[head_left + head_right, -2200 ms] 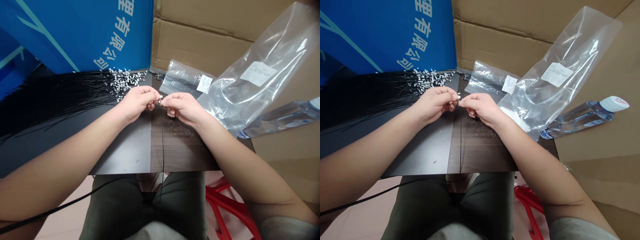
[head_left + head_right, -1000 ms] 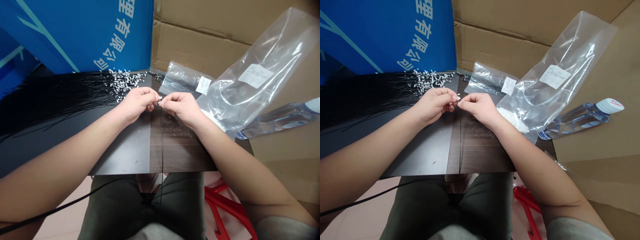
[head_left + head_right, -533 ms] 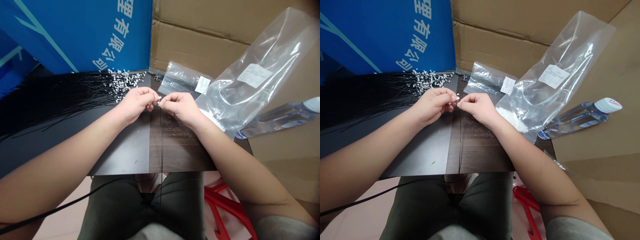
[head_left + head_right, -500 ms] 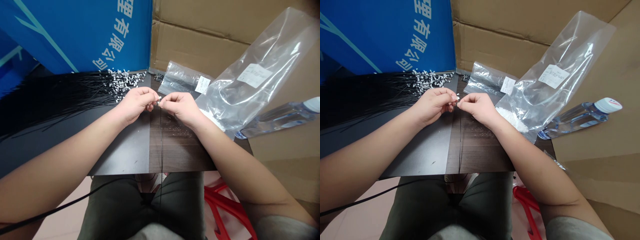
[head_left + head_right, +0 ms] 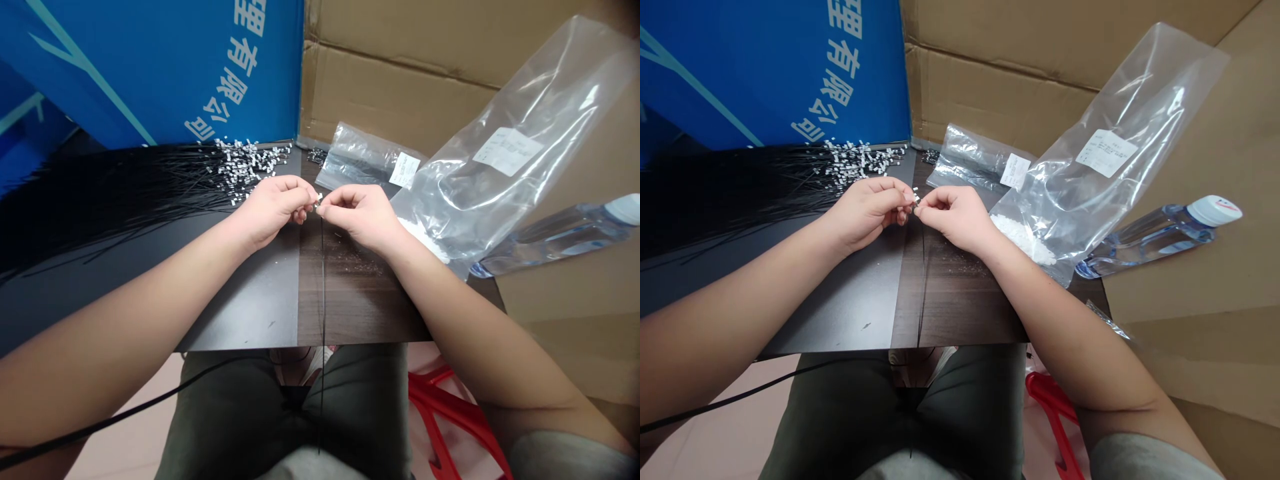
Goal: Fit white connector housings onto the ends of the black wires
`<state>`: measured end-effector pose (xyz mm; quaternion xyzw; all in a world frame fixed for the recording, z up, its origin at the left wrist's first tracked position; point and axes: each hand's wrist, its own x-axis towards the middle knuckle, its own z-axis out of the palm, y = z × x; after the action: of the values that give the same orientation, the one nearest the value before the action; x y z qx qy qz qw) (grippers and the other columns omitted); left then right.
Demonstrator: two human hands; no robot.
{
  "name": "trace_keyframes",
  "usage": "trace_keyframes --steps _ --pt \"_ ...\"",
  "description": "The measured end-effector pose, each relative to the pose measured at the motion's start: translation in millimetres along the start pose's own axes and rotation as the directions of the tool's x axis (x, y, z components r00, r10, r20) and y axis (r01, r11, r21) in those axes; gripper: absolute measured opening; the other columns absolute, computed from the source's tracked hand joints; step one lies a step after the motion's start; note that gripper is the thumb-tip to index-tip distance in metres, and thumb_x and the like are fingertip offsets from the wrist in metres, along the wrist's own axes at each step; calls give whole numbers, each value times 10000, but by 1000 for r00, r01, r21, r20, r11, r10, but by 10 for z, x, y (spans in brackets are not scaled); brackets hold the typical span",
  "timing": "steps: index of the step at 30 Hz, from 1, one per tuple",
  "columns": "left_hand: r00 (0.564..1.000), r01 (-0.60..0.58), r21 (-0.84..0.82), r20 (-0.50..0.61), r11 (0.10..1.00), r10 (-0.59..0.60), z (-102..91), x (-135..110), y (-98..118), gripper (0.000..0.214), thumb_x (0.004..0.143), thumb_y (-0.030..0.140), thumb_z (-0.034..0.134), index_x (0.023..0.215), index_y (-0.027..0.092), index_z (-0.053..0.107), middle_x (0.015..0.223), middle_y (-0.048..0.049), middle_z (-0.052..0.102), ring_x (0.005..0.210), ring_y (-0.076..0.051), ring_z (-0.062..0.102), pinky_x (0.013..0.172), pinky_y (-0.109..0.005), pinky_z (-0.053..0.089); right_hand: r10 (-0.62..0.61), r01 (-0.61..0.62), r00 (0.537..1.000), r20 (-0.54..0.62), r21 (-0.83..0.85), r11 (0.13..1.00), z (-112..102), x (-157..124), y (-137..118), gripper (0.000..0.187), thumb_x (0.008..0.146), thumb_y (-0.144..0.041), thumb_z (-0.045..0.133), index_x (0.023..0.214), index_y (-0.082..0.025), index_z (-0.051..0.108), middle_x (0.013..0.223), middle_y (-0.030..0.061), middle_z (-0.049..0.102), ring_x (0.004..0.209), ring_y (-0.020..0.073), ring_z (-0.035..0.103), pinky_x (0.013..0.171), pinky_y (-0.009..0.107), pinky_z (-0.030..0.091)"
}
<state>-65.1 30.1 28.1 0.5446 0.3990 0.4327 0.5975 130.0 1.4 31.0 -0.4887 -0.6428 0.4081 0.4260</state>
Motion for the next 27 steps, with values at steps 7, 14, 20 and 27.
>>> trace_keyframes --steps 7,14,20,27 --pt "1000 -2 6 -6 1000 2 2 1 21 57 731 127 739 694 169 724 679 -17 656 604 -98 564 593 -237 461 38 -38 999 -4 55 998 2 -3 5 133 787 -294 835 749 -179 779 669 -13 629 635 113 466 627 294 387" --pt "1000 -17 17 -7 1000 17 14 -5 25 56 730 118 738 696 161 725 676 -13 659 599 -93 555 603 -237 459 42 -42 999 2 33 999 6 -9 18 135 784 -297 827 761 -173 779 681 -6 633 644 118 470 623 293 383" --pt "999 -48 34 8 998 48 8 13 1 71 733 105 722 688 159 717 646 -8 639 591 -94 551 609 -243 451 32 -32 999 10 8 999 11 2 45 171 784 -328 818 778 -161 783 703 -1 643 655 118 470 643 303 386" --pt "998 -54 20 15 998 54 4 10 3 62 728 112 719 689 161 721 665 -6 651 594 -90 557 605 -241 445 26 -26 1000 8 16 1000 3 6 47 151 781 -318 816 780 -171 782 697 -1 644 652 122 477 640 307 392"
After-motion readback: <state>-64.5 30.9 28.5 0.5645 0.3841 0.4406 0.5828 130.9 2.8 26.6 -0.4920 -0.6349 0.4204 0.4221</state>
